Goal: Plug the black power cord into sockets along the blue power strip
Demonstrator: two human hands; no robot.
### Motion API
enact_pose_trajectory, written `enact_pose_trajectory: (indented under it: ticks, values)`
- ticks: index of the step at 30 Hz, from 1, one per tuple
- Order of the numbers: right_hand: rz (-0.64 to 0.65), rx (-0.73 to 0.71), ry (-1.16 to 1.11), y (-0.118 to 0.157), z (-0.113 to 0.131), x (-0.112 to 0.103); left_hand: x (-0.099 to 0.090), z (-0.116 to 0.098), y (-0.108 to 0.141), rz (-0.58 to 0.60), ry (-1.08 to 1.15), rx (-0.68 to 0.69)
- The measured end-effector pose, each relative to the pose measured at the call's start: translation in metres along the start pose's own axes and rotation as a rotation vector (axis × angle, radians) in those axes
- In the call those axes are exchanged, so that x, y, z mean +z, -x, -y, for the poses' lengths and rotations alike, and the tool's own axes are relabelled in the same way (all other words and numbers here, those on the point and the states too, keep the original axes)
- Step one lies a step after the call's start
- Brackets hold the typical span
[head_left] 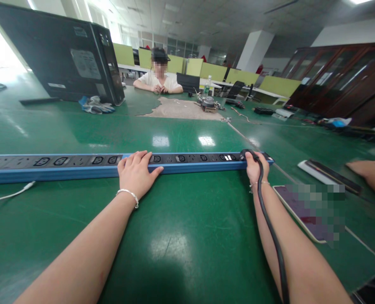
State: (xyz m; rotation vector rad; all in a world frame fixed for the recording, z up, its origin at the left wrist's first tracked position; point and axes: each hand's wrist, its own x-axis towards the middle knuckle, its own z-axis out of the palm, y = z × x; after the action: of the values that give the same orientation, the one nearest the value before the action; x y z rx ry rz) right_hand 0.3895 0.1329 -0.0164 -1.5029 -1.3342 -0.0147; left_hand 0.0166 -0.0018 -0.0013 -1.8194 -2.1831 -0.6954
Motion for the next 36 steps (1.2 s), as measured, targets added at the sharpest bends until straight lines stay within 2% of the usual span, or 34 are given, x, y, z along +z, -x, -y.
enact_pose_trajectory:
  ticks: [9,20,25,29,33,36]
  values:
    - [-0.001,0.021,0.006,-0.002,-0.008,0.002,-0.001,-0.001,0.000,0.010,0.015,-0.008]
    - [0.084,-0.029,0.116,0.010,0.015,-0.005,-0.001,-0.001,0.000,0.008,-0.002,-0.008]
    - [0.105,-0.004,0.162,0.013,0.011,-0.008,-0.001,-0.001,0.001,0.007,-0.002,0.002]
    - [0.130,-0.032,0.152,0.003,0.009,-0.010,-0.001,-0.001,0.000,0.007,-0.003,-0.002]
    - [0.166,0.016,0.159,-0.003,0.007,-0.009,-0.001,-0.001,0.000,0.011,-0.005,-0.008]
    - [0.122,-0.044,0.135,0.001,0.002,-0.006,-0.001,-0.001,0.000,0.011,-0.014,-0.009]
